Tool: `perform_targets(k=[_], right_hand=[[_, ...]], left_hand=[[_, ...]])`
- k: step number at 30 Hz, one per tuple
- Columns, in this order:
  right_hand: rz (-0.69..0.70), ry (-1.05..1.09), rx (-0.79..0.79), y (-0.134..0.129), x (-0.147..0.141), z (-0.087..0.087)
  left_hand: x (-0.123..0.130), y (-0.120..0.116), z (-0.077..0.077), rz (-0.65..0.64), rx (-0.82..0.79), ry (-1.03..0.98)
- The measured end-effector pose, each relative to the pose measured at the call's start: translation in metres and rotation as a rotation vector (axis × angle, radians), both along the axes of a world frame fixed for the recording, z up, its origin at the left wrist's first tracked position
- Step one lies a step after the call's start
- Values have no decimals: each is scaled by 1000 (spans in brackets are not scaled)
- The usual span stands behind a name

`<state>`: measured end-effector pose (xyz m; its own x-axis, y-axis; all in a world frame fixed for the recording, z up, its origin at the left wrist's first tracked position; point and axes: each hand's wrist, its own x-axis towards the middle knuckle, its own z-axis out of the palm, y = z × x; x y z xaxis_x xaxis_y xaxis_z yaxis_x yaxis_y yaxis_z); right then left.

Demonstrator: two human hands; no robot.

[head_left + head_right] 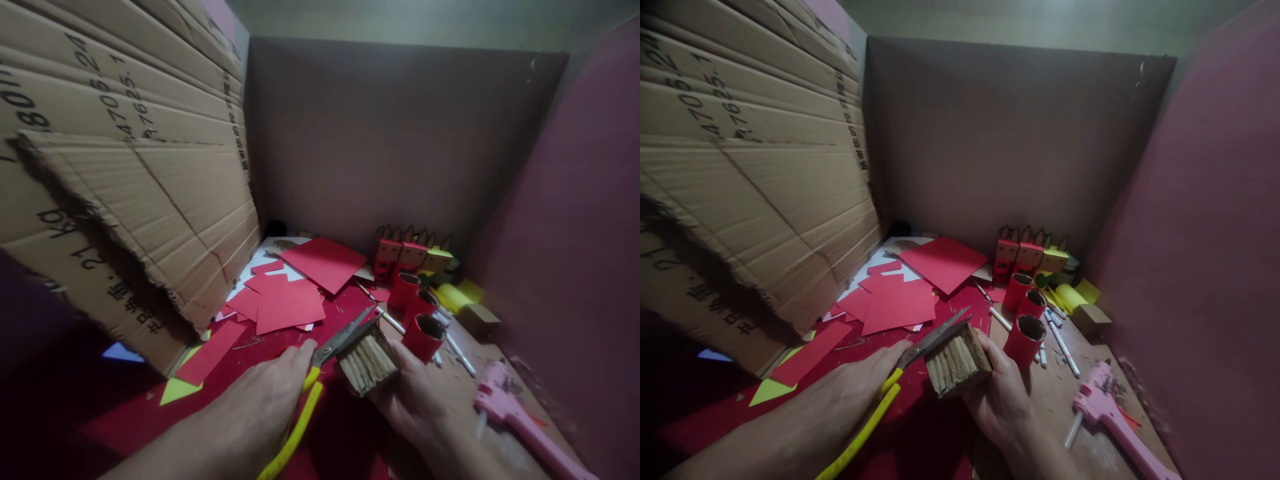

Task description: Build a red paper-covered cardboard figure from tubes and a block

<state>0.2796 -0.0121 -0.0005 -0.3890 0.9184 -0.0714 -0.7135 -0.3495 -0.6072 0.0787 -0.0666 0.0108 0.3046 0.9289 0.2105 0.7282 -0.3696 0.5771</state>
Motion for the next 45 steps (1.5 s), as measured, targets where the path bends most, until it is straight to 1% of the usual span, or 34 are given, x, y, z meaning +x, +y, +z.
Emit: perform_targets(k=[3, 7, 9, 12, 16, 21, 26, 29, 31, 32, 34, 36, 38, 40, 42, 43, 45], right_hand=[[-8, 4, -2, 0, 0, -1], [14, 31, -46, 0, 1, -3], [35, 37, -67, 0, 1, -4], [57, 37, -68, 0, 1, -4], [43, 30, -65, 0, 0, -3], [17, 12, -74, 0, -1, -1], [-1, -8, -89, -2, 0, 0], [-18, -12, -62, -2, 0, -1], [-25, -13, -43, -1, 0, -2], [-37, -14, -38, 0, 0, -3], [-73, -13, -49, 3, 1, -4], [-81, -7, -75, 4, 2, -5], [-39, 13, -105, 5, 3, -6], [-3, 37, -125, 4, 3, -5], [-12, 42, -136, 2, 3, -3], [-26, 35, -143, 2, 3, -2], [-53, 14, -157, 0, 2, 1]], left_hand=[[1, 0, -2, 1, 4, -15], [-1, -3, 5, -36, 0, -35], [-4, -4, 6, -40, -10, -37], [-6, -3, 2, -39, 12, -50], [-8, -2, -4, -38, 80, -72], [-7, -2, -3, -24, 63, -67], [-4, -6, 4, -53, 23, -27], [-1, -9, 13, -79, -12, 9], [-2, -8, 20, -67, -12, 26], [-3, -6, 24, -42, -8, 50], [-9, 6, 31, 51, -1, 153], [-18, 26, 34, 183, -10, 334], [-28, 51, 33, 305, -13, 492], [-38, 75, 28, 365, -26, 517], [-44, 91, 24, 419, -33, 520], [-45, 96, 23, 435, -30, 517], [-44, 96, 24, 434, -5, 505]])
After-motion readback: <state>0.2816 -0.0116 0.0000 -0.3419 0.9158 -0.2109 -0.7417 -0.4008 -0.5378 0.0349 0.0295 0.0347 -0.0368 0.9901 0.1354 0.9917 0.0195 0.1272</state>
